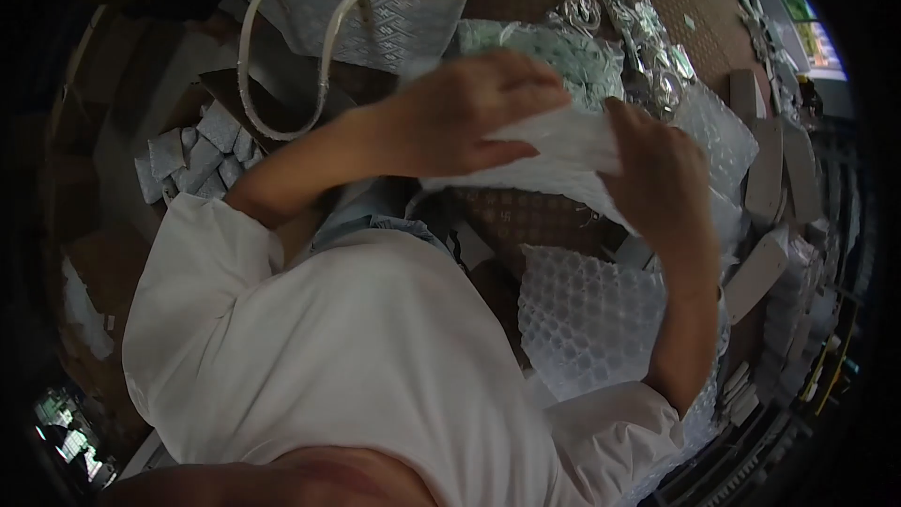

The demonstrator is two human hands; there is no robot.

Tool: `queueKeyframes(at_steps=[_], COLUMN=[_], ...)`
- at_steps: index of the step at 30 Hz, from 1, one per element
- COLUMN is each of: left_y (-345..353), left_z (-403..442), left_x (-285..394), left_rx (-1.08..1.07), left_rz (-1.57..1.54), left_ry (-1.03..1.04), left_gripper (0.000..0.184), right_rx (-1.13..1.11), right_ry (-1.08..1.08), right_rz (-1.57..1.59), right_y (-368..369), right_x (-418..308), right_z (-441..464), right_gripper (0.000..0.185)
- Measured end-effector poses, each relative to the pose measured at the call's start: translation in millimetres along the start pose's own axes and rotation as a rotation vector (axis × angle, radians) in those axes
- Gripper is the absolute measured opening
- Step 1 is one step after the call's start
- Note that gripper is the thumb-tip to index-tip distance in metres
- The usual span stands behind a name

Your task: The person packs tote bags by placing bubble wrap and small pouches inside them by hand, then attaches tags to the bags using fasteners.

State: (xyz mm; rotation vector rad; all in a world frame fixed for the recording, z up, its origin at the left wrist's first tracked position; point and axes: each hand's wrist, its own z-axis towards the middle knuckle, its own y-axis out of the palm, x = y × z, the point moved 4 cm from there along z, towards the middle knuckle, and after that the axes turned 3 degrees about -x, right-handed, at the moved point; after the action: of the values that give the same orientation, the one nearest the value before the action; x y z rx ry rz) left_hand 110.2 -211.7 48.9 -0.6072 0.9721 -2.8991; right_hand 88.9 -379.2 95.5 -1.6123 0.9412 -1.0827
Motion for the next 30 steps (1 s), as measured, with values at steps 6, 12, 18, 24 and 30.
queueKeyframes(at_steps=[6, 12, 18, 24, 30], left_y=[-195.4, -197.5, -197.5, -235.9, -274.8], left_z=[-37.4, -116.0, -129.9, -123.1, -92.9], left_x=[-141.4, -274.1, -266.4, -281.7, -257.1], left_rx=[-0.189, -0.778, -0.607, -0.246, -0.064], left_rz=[0.637, 0.506, 0.305, -0.249, -0.268], left_ry=[-0.5, -0.546, -0.517, -0.714, -0.421], left_gripper=[0.044, 0.068, 0.09, 0.093, 0.072], right_rx=[0.554, 0.785, 0.256, 0.109, 0.006], right_ry=[0.325, 0.202, 0.133, 0.213, -0.3], right_rz=[0.534, 1.098, 0.91, 0.818, 0.357], right_y=[-93.2, -104.7, -77.6, -82.3, -110.2], right_x=[129.5, 44.8, -32.3, -38.5, -113.1], right_z=[35.6, 159.4, 234.6, 243.7, 247.9], right_gripper=[0.053, 0.054, 0.047, 0.045, 0.067])
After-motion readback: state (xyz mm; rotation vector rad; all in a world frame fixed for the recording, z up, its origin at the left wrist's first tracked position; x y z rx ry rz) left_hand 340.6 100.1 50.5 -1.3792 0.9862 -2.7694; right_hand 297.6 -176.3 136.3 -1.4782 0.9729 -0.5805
